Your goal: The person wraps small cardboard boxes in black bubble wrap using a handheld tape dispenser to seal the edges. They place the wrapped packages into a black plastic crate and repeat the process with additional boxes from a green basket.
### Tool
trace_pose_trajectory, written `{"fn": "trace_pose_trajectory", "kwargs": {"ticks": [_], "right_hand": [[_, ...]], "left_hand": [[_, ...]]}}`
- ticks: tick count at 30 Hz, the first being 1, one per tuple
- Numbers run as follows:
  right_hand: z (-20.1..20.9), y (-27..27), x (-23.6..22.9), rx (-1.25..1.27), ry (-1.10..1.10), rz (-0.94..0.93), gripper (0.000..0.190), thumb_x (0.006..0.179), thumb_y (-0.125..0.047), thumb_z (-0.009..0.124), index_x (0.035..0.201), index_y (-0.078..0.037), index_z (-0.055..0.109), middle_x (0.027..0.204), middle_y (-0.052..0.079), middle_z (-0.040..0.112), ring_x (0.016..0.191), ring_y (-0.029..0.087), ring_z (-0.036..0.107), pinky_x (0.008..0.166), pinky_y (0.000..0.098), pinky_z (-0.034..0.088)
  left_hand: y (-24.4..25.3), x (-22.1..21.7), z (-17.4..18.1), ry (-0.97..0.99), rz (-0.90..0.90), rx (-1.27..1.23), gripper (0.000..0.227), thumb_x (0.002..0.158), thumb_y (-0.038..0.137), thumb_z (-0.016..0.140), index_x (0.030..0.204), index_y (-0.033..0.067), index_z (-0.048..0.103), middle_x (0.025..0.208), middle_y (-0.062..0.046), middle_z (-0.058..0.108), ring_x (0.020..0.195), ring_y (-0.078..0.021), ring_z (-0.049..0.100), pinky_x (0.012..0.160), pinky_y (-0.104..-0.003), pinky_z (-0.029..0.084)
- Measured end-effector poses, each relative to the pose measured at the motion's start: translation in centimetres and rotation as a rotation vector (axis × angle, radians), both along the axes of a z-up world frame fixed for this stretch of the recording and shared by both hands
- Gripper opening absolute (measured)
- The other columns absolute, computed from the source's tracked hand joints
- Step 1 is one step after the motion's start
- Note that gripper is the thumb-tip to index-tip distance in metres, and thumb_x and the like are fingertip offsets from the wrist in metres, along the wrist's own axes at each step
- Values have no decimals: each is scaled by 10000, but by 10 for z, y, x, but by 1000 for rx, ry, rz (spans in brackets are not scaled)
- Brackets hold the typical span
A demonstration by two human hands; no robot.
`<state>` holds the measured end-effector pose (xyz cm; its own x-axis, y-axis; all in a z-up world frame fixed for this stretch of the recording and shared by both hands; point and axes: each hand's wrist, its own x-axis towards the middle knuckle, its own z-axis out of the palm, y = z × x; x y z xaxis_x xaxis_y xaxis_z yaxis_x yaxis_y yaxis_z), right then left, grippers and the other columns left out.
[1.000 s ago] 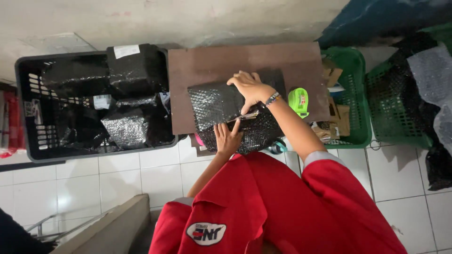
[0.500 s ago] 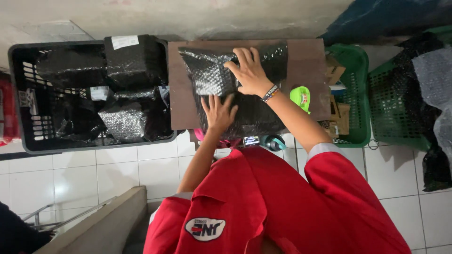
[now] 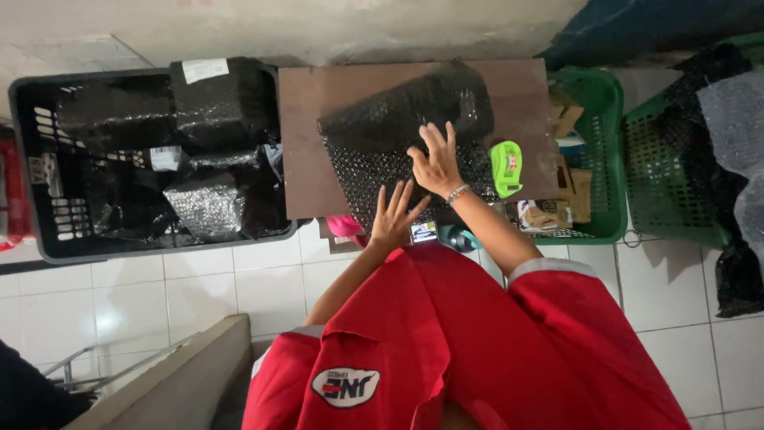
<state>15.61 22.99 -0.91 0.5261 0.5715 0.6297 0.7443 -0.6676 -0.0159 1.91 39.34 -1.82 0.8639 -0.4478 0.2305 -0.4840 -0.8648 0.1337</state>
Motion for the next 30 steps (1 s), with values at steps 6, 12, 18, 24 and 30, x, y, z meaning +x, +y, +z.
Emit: {"fn": "trace_pose_trajectory", "kwargs": {"ticks": [6, 12, 18, 24, 30], "right_hand": [[1, -9, -44, 30, 48, -15, 297, 855, -71, 733, 1111, -144, 601, 1399, 162, 451, 1373, 397, 483, 1193, 708, 266], [-4, -13, -90, 125, 92, -46, 461, 916, -62, 712, 1328, -125, 513, 1389, 188, 517, 1328, 410, 542, 1095, 635, 380], [-25, -18, -95, 182, 244, -159, 582, 979, -128, 717, 1487, -258, 463, 1307, 190, 546, 990, 334, 603, 868, 484, 543], [36, -12, -85, 69, 160, -333, 593, 905, -128, 798, 1447, -285, 615, 1251, 176, 531, 997, 340, 558, 869, 506, 472], [65, 0, -68, 81, 73, -359, 497, 825, -174, 824, 1267, -222, 600, 1440, 236, 456, 1331, 412, 469, 1053, 586, 367]], "left_hand": [[-1, 4, -36, -16, -5, -33, 762, 789, 260, 717, 1501, 265, 447, 1617, -147, 385, 1524, -372, 335, 1185, -702, 245], [-18, -1, -50, -93, 24, -70, 693, 792, 333, 680, 1456, 216, 522, 1540, -188, 421, 1440, -439, 379, 1124, -751, 260], [-24, 0, -75, 15, 46, -54, 711, 814, 329, 704, 1498, 236, 531, 1456, -198, 473, 1301, -452, 453, 1033, -676, 331], [-41, -3, -58, 93, 41, -126, 898, 689, 408, 733, 1458, 51, 437, 1447, -218, 411, 1328, -450, 385, 1089, -697, 282], [-35, 17, -50, -112, 34, -16, 657, 828, 293, 668, 1436, 98, 511, 1412, -157, 474, 1289, -380, 446, 1065, -657, 329]]}}
